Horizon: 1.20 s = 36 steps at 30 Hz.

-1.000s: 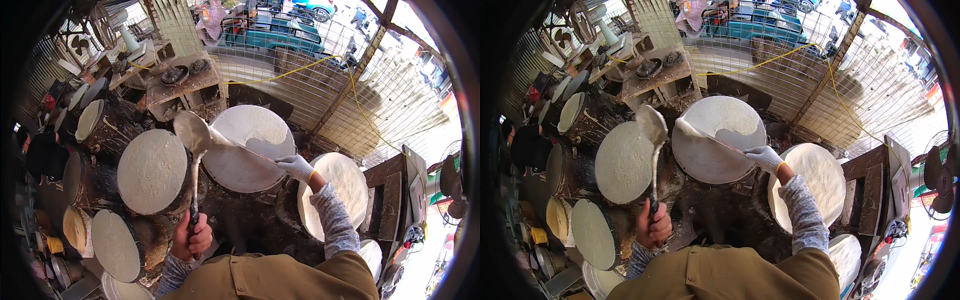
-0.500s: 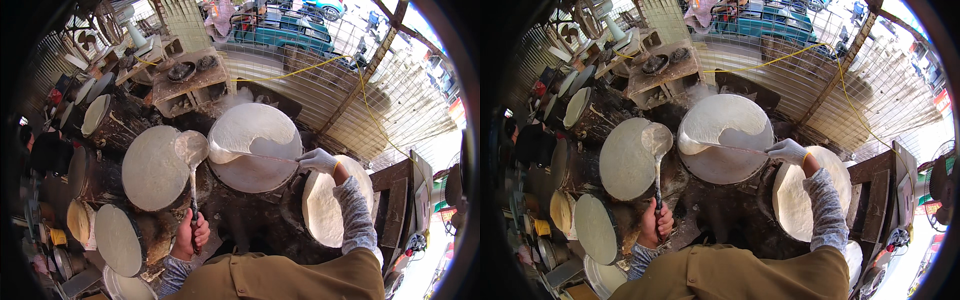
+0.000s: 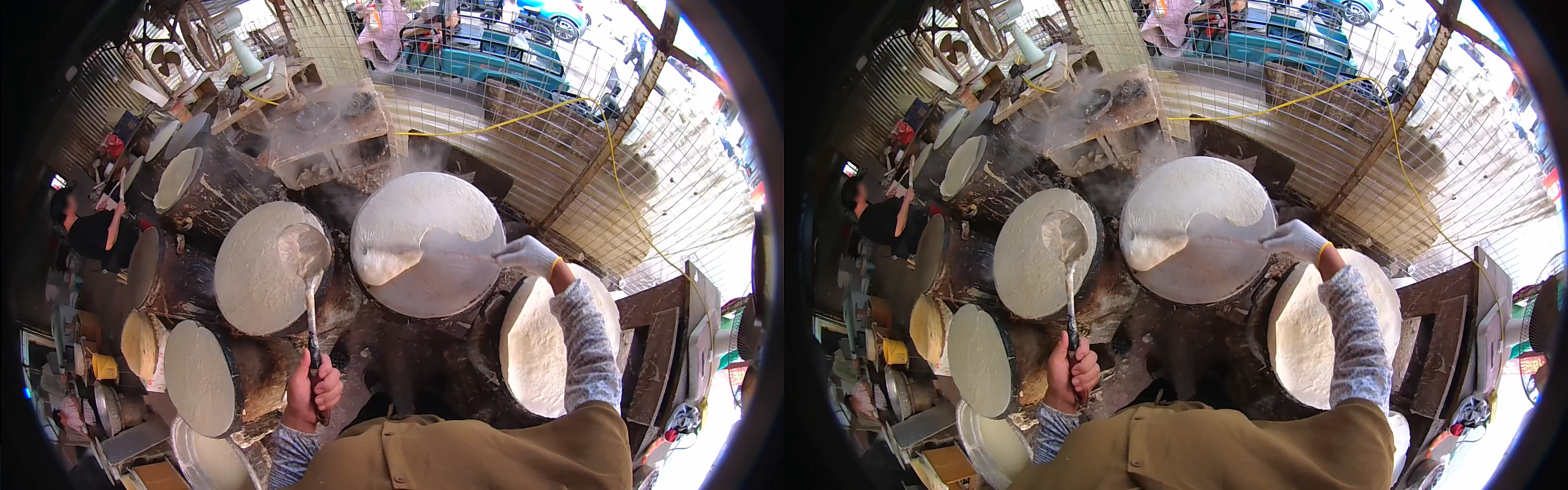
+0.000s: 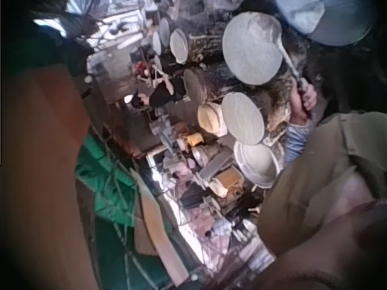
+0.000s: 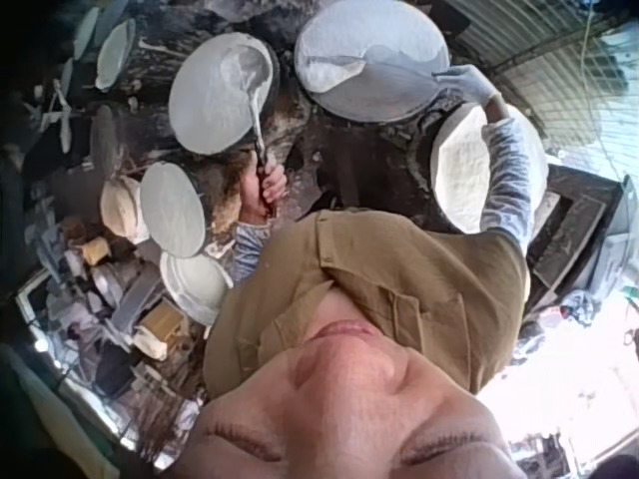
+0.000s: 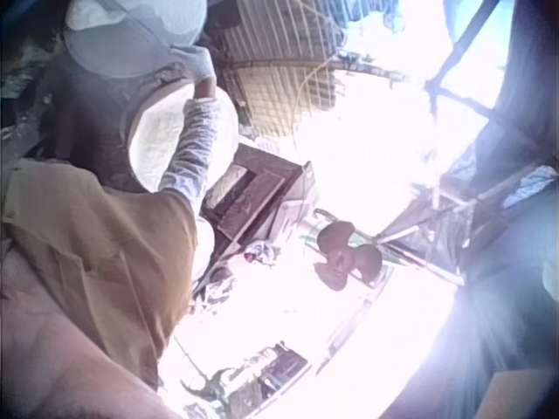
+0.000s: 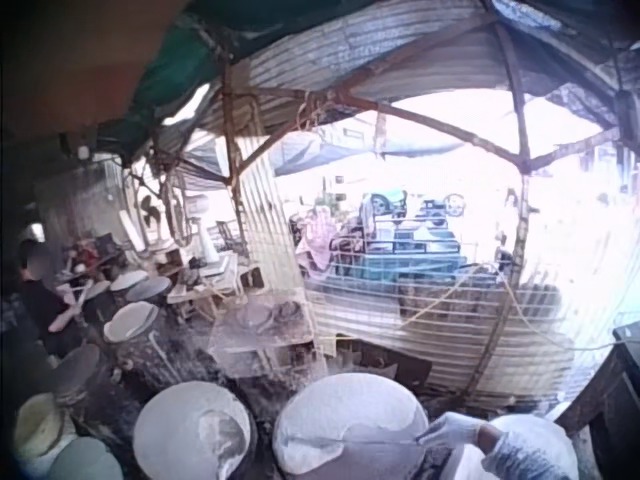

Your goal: The person ladles batter onto multiple hot circular griddles, spreads it into thin crepes, and flips them with a spatula. Finished crepes are stacked on a nearby surface. The process is repeated continuously across several griddles.

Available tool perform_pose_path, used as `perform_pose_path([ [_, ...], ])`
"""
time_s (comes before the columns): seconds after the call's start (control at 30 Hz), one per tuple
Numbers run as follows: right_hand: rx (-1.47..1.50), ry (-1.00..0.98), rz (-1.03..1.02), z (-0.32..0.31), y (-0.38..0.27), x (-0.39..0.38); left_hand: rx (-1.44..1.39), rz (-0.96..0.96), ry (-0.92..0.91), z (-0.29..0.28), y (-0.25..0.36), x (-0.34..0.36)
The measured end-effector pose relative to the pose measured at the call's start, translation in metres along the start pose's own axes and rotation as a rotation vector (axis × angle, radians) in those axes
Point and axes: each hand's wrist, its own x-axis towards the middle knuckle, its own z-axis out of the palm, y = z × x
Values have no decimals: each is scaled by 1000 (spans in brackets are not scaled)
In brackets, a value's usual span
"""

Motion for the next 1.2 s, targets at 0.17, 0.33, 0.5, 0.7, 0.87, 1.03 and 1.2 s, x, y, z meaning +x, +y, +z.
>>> perform_pose_path([
  [0.17, -136, 8, -147, 34, -4, 46, -15, -24, 3, 6, -7, 5],
  [0.33, -226, 16, -31, 12, 15, -37, 58, -28, -78, 1, 4, -10],
  [0.5, -88, 127, -36, 74, -26, -104, 100, -49, -170, -9, 25, -35],
  [0.7, -94, 428, -142, 312, 16, -22, 136, -139, -212, -16, 45, -36],
  [0.87, -196, 630, 81, 362, 101, -81, 162, -179, -238, -51, 67, -61],
  [1.03, -167, 852, 41, 384, 61, -97, 154, -218, -214, -67, 76, -74],
  [1.2, -282, 719, -44, 439, 30, -30, 159, -264, -218, -63, 79, -71],
])
